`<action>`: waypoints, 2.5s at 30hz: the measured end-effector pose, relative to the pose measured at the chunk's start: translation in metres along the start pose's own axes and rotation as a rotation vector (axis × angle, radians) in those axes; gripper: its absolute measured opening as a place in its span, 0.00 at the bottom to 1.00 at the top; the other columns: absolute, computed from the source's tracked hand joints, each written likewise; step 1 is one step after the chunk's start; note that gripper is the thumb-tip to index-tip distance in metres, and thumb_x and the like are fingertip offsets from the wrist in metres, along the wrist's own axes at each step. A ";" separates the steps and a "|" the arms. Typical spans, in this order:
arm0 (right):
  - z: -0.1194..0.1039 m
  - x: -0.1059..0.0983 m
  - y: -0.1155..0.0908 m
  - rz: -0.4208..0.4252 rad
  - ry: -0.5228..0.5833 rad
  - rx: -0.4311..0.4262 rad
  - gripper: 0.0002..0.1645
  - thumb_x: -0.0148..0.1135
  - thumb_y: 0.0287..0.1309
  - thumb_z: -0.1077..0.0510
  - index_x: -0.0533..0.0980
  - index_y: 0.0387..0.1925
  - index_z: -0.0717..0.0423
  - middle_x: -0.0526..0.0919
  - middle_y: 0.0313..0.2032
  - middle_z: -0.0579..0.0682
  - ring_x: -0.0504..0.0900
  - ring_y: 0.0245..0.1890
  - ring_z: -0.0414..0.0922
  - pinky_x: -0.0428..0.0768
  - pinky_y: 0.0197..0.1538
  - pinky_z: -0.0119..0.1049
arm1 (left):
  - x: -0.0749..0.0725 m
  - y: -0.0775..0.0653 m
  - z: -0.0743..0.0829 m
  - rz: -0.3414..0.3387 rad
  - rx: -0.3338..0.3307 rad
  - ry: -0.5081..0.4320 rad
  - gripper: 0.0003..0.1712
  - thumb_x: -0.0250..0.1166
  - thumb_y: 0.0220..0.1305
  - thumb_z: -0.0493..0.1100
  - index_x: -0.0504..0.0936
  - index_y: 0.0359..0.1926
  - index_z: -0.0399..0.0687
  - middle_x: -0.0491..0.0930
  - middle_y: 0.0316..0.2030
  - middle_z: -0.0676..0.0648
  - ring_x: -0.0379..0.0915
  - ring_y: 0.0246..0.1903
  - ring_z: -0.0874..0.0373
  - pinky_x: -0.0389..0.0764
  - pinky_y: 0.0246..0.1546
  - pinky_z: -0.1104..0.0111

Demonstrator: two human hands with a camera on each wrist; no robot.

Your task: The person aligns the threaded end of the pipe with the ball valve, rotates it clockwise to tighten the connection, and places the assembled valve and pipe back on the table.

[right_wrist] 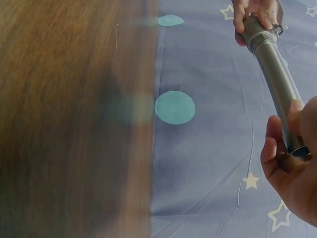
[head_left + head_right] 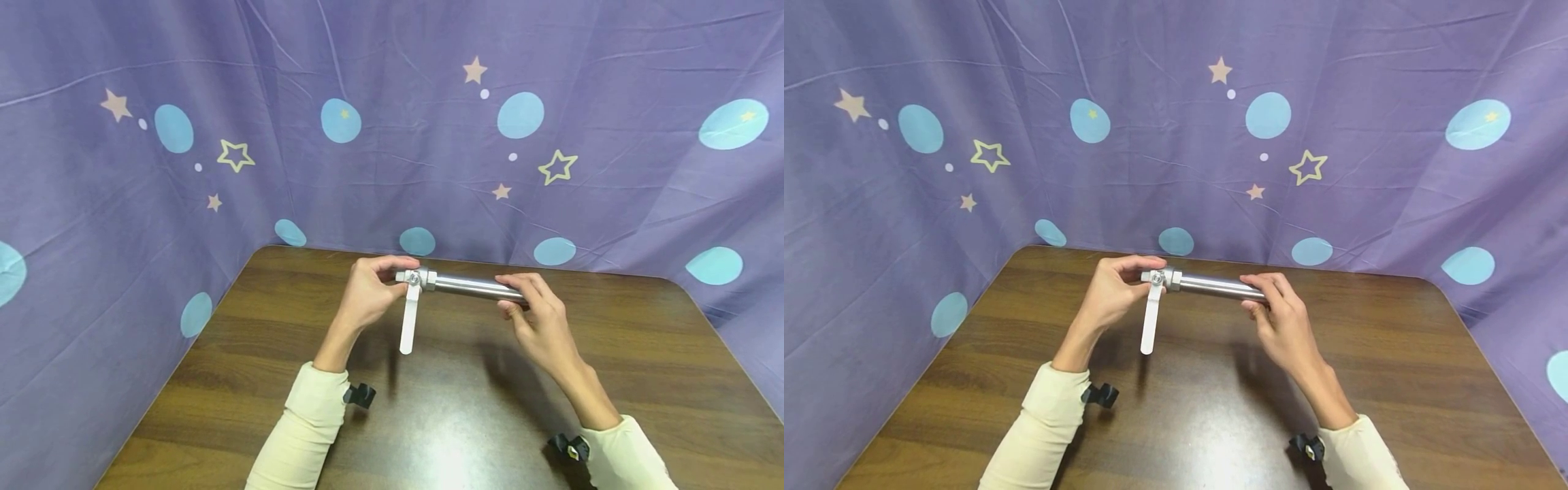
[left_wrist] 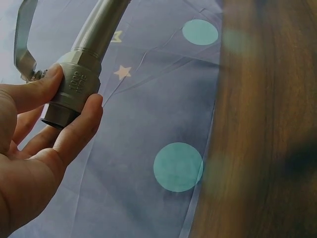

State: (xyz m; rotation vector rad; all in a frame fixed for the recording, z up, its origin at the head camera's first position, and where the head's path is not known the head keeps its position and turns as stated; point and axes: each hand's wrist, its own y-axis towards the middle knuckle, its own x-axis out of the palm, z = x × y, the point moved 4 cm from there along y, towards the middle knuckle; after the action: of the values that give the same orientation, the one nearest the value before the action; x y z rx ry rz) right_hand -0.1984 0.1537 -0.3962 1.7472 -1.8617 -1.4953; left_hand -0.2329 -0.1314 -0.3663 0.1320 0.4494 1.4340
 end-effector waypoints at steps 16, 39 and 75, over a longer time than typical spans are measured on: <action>-0.001 -0.002 0.000 -0.052 -0.054 0.024 0.25 0.69 0.64 0.71 0.82 0.62 0.56 0.83 0.38 0.47 0.79 0.26 0.33 0.78 0.31 0.19 | 0.001 0.000 0.001 -0.004 0.041 -0.022 0.22 0.66 0.50 0.17 0.90 0.47 0.28 0.90 0.52 0.32 0.88 0.55 0.40 0.87 0.61 0.51; -0.002 0.000 0.001 -0.006 0.016 0.006 0.31 0.76 0.55 0.73 0.80 0.62 0.63 0.81 0.58 0.61 0.80 0.58 0.47 0.75 0.61 0.17 | 0.000 0.001 0.001 0.006 0.048 0.015 0.21 0.69 0.52 0.19 0.91 0.48 0.32 0.91 0.51 0.36 0.89 0.52 0.43 0.89 0.56 0.68; 0.000 -0.004 0.002 -0.005 -0.013 0.017 0.28 0.75 0.55 0.75 0.85 0.57 0.56 0.88 0.48 0.51 0.79 0.43 0.31 0.77 0.39 0.14 | 0.003 0.000 0.002 0.001 0.032 0.004 0.20 0.70 0.53 0.19 0.91 0.48 0.30 0.90 0.52 0.34 0.90 0.50 0.43 0.91 0.55 0.61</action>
State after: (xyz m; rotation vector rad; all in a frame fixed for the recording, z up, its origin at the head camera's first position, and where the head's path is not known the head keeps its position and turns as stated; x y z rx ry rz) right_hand -0.1983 0.1563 -0.3924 1.7548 -1.8827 -1.5002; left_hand -0.2322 -0.1284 -0.3647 0.1551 0.4754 1.4288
